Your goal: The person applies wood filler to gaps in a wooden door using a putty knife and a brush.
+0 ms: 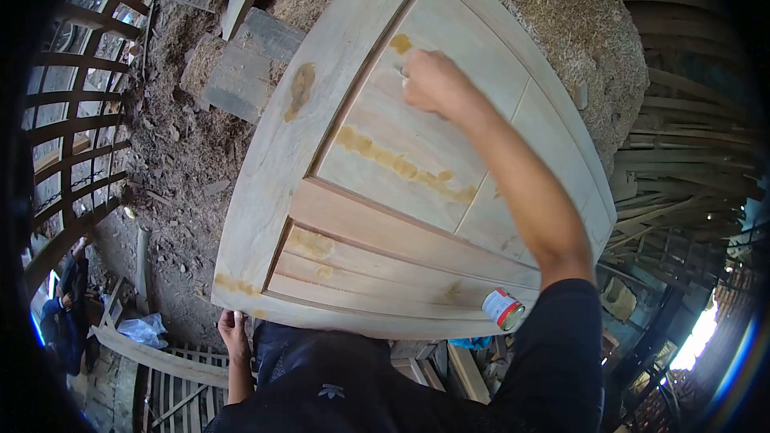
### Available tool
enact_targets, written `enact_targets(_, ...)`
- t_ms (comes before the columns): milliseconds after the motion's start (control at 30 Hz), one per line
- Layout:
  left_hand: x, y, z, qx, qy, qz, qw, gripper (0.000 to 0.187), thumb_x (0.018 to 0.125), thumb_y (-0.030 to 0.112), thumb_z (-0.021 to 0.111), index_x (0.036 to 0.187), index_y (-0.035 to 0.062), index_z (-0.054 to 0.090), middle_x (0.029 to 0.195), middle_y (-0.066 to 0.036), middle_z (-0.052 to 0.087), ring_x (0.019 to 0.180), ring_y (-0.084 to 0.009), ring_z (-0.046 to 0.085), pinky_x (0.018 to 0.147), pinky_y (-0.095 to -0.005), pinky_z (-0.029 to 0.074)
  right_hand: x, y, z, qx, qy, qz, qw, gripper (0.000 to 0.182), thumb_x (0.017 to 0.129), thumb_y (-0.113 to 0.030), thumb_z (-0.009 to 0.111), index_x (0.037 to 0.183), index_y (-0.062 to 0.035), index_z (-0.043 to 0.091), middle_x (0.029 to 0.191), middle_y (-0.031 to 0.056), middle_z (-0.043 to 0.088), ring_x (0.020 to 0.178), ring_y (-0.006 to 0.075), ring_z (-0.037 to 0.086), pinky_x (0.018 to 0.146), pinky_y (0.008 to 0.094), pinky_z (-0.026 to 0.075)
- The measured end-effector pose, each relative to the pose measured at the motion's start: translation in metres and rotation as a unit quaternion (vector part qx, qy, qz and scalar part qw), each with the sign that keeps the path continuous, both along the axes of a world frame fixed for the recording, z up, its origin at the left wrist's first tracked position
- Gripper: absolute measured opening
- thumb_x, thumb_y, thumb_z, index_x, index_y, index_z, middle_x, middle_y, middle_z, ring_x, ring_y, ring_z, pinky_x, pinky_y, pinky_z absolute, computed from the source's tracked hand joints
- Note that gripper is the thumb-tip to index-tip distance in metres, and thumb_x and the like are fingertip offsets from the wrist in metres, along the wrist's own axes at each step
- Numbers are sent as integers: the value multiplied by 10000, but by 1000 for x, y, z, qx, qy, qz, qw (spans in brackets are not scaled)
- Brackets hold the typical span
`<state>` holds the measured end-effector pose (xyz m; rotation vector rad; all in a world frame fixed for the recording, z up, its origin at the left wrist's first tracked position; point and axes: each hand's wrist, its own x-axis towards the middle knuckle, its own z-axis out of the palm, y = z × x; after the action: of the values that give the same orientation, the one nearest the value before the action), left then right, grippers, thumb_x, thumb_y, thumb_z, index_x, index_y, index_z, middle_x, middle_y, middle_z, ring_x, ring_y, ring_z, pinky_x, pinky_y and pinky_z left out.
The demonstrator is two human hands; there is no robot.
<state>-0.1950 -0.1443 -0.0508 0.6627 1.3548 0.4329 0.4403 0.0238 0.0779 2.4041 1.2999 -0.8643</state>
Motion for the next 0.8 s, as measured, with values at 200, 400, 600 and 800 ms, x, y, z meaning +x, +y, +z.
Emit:
enact_targets(200, -7, -7, -10, 2, 0, 0, 1000, 291, 957, 186, 712, 1142, -31, 656, 1080, -70, 709, 974, -139, 645, 915, -298, 493, 59, -44, -26, 160, -8, 85, 983, 245, 866, -168, 624, 1063, -105, 755, 845, 221, 706, 807, 412, 684, 737, 474, 540)
enact_targets(400, -4, 2, -7, 1, 0, -1, 1000, 295, 956, 190, 716, 1140, -33, 661, 1071, -64, 710, 961, -129, 641, 904, -287, 491, 70, -29, 12, -108, -20, 190, 976, 228, 913, -170, 613, 1079, -98, 752, 884, 237, 702, 868, 416, 683, 819, 496, 531)
enact_targets(600, -6, -2, -7, 21, 6, -24, 999, 238, 979, 156, 676, 1126, -31, 660, 1057, -59, 707, 944, -126, 638, 873, -284, 495, 19, -26, -14, 74, -30, 65, 995, 234, 878, -150, 607, 1025, -34, 747, 902, 258, 702, 874, 418, 686, 822, 494, 531)
enact_targets(800, -3, -5, -9, 12, 10, -4, 1000, 260, 975, 171, 686, 1139, -28, 655, 1074, -63, 703, 966, -131, 640, 888, -298, 498, 59, -67, -31, 207, -7, 71, 976, 216, 877, -133, 633, 1041, -52, 747, 933, 242, 707, 882, 420, 684, 824, 479, 530)
